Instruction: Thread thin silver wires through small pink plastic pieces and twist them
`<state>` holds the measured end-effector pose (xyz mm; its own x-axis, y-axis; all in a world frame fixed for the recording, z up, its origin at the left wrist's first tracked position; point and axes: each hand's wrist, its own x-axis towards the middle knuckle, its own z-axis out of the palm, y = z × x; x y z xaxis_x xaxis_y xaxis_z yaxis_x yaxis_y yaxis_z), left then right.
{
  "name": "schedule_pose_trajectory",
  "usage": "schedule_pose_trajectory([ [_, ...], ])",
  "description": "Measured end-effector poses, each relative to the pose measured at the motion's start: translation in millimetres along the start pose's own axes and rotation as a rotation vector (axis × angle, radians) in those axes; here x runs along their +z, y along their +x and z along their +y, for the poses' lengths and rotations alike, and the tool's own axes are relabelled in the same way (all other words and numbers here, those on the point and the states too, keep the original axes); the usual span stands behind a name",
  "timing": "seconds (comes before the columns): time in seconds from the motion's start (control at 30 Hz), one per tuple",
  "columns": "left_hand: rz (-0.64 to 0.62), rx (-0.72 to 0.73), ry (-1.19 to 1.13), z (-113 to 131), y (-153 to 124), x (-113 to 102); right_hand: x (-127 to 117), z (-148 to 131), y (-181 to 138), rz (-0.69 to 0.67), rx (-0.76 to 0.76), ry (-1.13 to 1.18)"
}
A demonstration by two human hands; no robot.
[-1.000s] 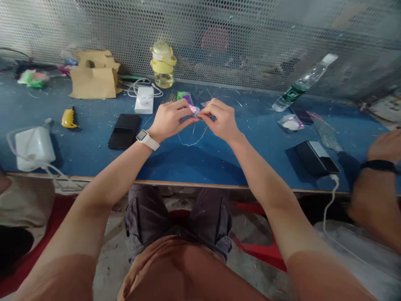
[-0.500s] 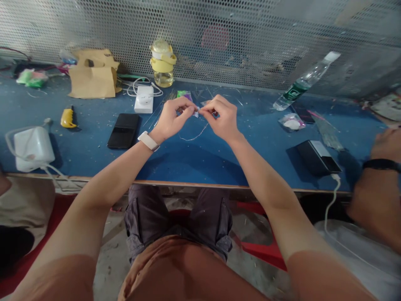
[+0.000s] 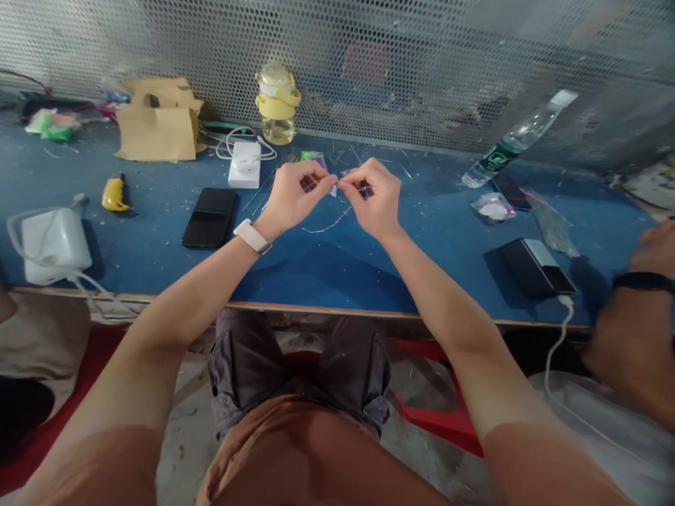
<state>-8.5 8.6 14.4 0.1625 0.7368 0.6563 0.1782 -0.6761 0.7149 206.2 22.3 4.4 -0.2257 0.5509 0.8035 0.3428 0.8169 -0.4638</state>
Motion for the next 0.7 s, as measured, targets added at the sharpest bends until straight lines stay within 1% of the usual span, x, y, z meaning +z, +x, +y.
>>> schedule_pose_trajectory([
  [0.07,-0.026,-0.004,-0.027,-0.1,1.3,-0.6,-0.1,0.0,0.7,0.01,0.01,0.018],
  [0.17,-0.065,-0.053,-0.121,2.3,2.9,-0.7,-0.4,0.9,1.9,0.02,0.027,0.046],
  [0.37,-0.075,-0.226,-0.27,11.0,1.3,2.3,-0.2,4.2,3.2,0.02,0.083,0.084],
  [0.47,-0.103,-0.301,-0.33,11.9,0.8,1.7,-0.3,5.5,2.4,0.011,0.092,0.091],
  [0.57,-0.157,-0.315,-0.351,8.9,1.9,-2.0,-1.1,5.5,1.6,-0.013,0.082,0.082],
  [0.7,-0.199,-0.278,-0.328,2.1,4.0,-7.3,-2.9,4.5,1.8,-0.028,0.05,0.054],
])
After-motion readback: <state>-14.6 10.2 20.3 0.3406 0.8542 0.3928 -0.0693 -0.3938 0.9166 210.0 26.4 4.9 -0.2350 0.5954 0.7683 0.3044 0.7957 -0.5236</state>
